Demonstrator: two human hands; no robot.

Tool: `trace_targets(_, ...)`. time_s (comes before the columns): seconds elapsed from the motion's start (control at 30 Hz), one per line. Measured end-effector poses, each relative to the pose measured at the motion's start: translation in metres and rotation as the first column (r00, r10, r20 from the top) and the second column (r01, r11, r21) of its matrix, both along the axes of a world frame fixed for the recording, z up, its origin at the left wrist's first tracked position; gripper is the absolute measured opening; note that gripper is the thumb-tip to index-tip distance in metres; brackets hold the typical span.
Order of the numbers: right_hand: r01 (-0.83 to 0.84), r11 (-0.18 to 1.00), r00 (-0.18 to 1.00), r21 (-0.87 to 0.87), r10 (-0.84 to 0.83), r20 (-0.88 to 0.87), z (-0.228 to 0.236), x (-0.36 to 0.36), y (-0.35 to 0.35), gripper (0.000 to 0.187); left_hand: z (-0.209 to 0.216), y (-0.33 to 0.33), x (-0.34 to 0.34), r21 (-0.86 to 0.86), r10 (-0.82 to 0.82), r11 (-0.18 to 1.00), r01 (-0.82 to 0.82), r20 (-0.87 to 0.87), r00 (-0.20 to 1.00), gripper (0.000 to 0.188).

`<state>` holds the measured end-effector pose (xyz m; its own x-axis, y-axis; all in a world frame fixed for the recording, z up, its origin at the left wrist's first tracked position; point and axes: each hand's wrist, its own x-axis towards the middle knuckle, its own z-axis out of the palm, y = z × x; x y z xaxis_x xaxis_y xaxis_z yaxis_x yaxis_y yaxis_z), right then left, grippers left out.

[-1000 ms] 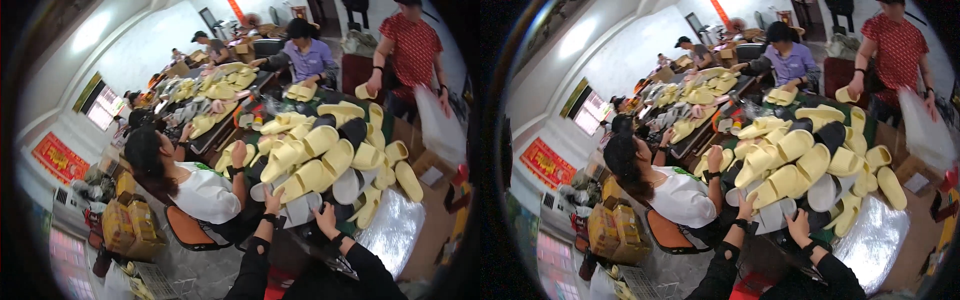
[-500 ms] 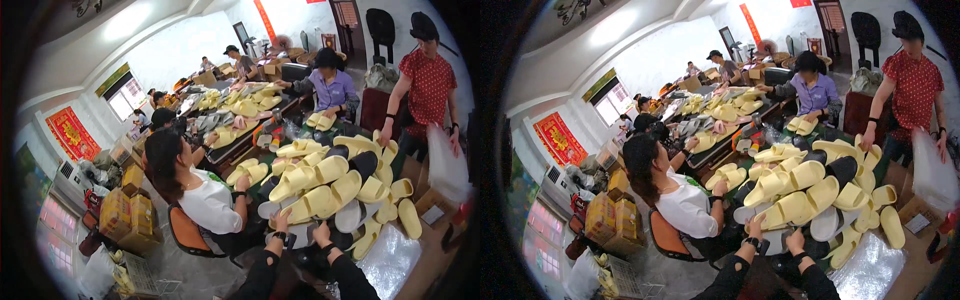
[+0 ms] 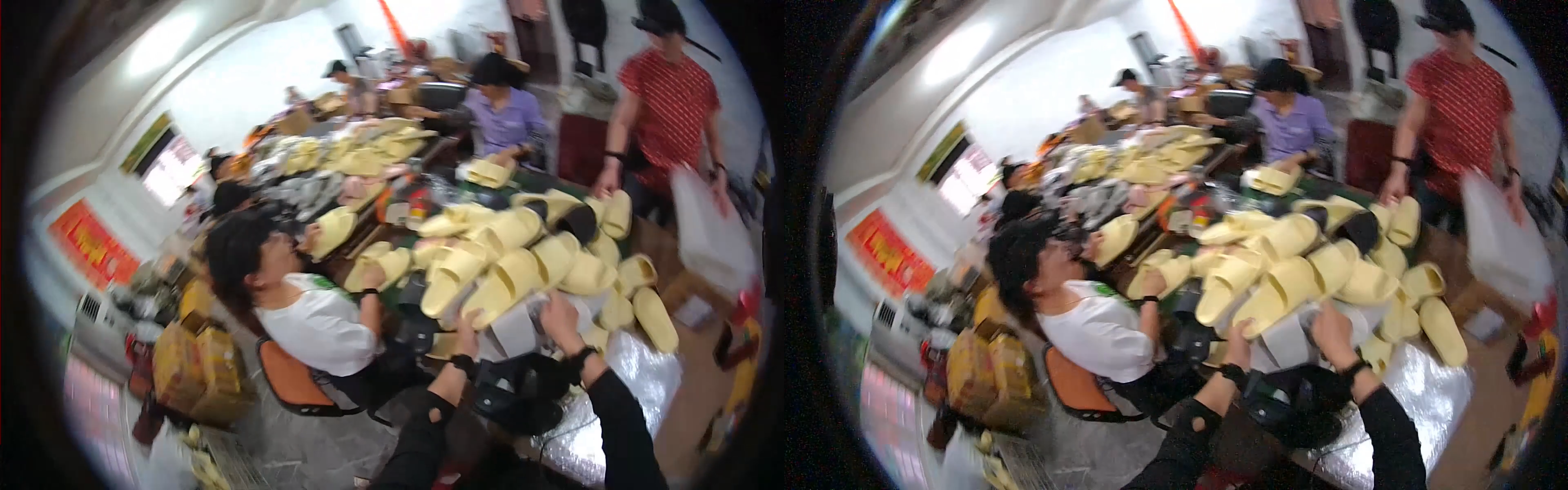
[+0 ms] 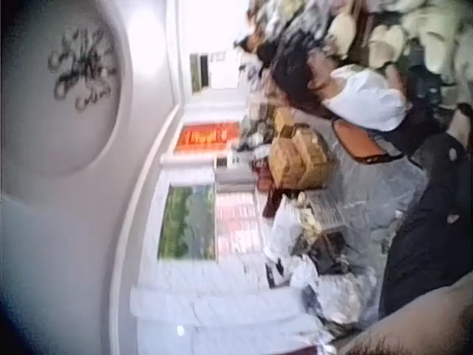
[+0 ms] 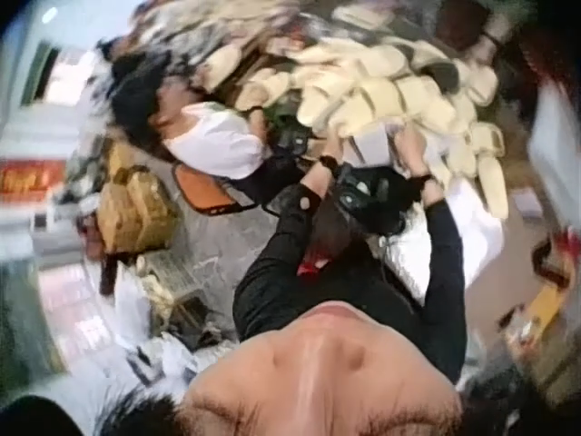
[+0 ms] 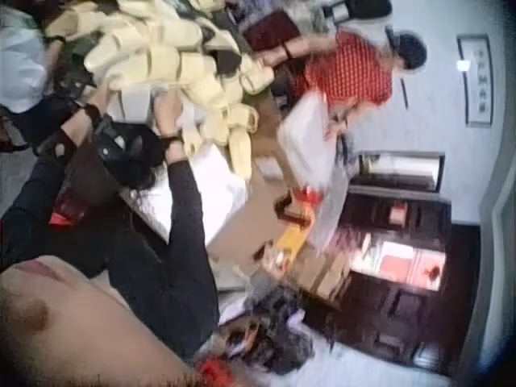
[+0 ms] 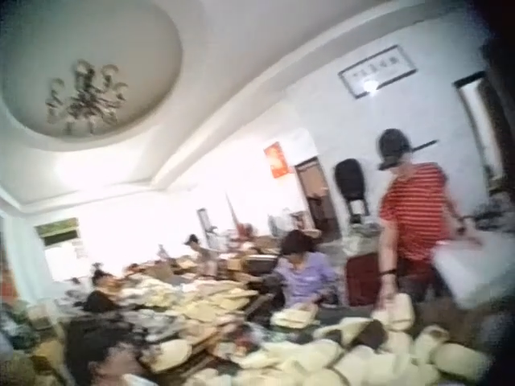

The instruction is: The recorder is picking up pairs of sandals from a pile, placing them into plastic bags, and then putting the bagged sandals into a larger sack.

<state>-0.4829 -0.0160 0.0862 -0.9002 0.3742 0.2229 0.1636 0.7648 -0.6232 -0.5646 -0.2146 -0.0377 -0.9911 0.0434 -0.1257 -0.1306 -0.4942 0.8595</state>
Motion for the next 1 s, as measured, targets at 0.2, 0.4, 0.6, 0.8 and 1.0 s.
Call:
trace_targets(0.2,0.182,0.983,0.983,0.006,-0.182,0.031,0.045,-0.027,0.068,0.027,0.01,0.026,-0.014,0.008,-0.248,0.969,0.248,-0.025,0.968,0.04)
trace_targets(0.4,0.391,0.914,0.921,0.108,-0.388,-0.048,0.068,-0.01,0.156,0.028,0.111,0.116,0.028,0.074,-0.54,0.841,0.535,0.061,0.84,0.047)
trace_targets(0.6,0.432,0.881,0.901,0.194,-0.428,-0.064,0.1,-0.05,0.184,0.027,0.092,0.106,0.004,-0.231,-0.644,0.734,0.639,0.06,0.762,0.06)
trace_targets(0.8,0.632,0.74,0.774,0.23,-0.596,-0.212,0.089,-0.059,0.28,0.037,0.11,0.031,0.095,-0.869,-0.793,0.318,0.378,-0.025,0.608,0.059)
trace_targets(1.0,0.677,0.736,0.734,0.03,-0.671,-0.103,0.048,-0.054,0.304,0.044,0.038,-0.023,0.189,-0.927,-0.605,0.068,0.369,0.256,0.754,0.096)
